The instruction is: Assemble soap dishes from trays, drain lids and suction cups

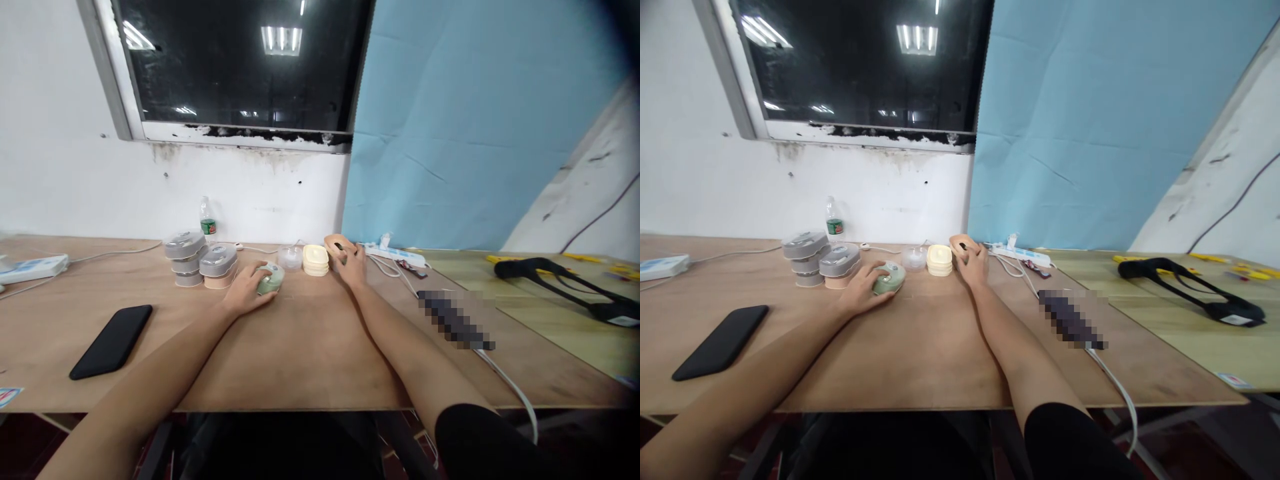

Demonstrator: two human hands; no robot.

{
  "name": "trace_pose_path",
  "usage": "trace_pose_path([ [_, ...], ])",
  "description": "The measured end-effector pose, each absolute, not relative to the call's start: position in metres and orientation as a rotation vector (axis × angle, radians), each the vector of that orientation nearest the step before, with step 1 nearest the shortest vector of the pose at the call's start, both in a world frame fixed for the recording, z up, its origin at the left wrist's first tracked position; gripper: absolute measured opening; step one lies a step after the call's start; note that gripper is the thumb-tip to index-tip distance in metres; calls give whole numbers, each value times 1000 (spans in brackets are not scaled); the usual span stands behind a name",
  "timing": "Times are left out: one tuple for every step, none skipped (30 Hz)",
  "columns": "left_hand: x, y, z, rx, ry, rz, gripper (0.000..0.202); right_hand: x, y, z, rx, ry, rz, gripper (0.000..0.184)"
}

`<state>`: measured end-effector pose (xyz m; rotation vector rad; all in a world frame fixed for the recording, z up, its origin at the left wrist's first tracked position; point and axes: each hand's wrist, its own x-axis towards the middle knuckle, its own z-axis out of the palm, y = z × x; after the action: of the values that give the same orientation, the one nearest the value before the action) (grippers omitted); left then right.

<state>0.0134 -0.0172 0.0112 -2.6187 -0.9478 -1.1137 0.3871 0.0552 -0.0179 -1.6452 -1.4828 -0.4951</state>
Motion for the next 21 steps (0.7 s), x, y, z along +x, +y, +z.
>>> trace_pose_path([
  [13, -17, 11, -2619, -950, -1108, 43, 388, 56, -19, -1670, -1486, -442, 44],
  [13, -17, 11, -2619, -949, -1108, 44, 389, 57, -20, -1690, -1483, -388, 43],
  [13, -16, 10, -2619, -946, -1111, 44, 391, 58, -21, -1703, -1471, -343, 40],
  [14, -16, 10, -2621, -941, -1115, 44, 392, 58, -21, -1709, -1450, -309, 38],
  [14, -16, 10, -2621, -937, -1121, 44, 392, 58, -21, -1710, -1423, -285, 36],
  [14, -16, 10, -2622, -933, -1126, 44, 393, 58, -20, -1708, -1393, -266, 35],
  [14, -16, 10, -2624, -931, -1129, 44, 393, 58, -19, -1702, -1369, -248, 35],
  [14, -15, 10, -2626, -929, -1130, 44, 393, 58, -18, -1693, -1351, -231, 35],
  [14, -15, 10, -2628, -927, -1128, 44, 392, 57, -18, -1682, -1334, -216, 36],
  [14, -15, 10, -2630, -926, -1127, 44, 392, 56, -17, -1673, -1314, -202, 37],
  [13, -15, 10, -2632, -925, -1122, 44, 391, 55, -16, -1665, -1290, -193, 39],
  [13, -15, 10, -2635, -925, -1116, 44, 391, 54, -15, -1656, -1265, -187, 40],
  [13, -15, 10, -2638, -926, -1111, 45, 390, 53, -14, -1646, -1239, -187, 42],
  [13, -15, 10, -2639, -928, -1107, 45, 390, 53, -14, -1632, -1216, -188, 42],
  [13, -15, 10, -2637, -931, -1106, 45, 389, 52, -13, -1610, -1199, -193, 43],
  [13, -15, 10, -2636, -933, -1107, 45, 389, 52, -12, -1583, -1187, -199, 42],
  [14, -14, 10, -2637, -933, -1108, 45, 389, 51, -12, -1555, -1176, -205, 42],
  [14, -14, 10, -2637, -929, -1112, 45, 389, 51, -12, -1532, -1162, -210, 41],
  [14, -14, 10, -2639, -924, -1115, 45, 389, 50, -11, -1519, -1150, -212, 40],
  [14, -14, 10, -2641, -920, -1117, 45, 389, 50, -11, -1520, -1142, -209, 40],
  [14, -14, 10, -2644, -916, -1119, 45, 388, 49, -11, -1531, -1138, -202, 40],
])
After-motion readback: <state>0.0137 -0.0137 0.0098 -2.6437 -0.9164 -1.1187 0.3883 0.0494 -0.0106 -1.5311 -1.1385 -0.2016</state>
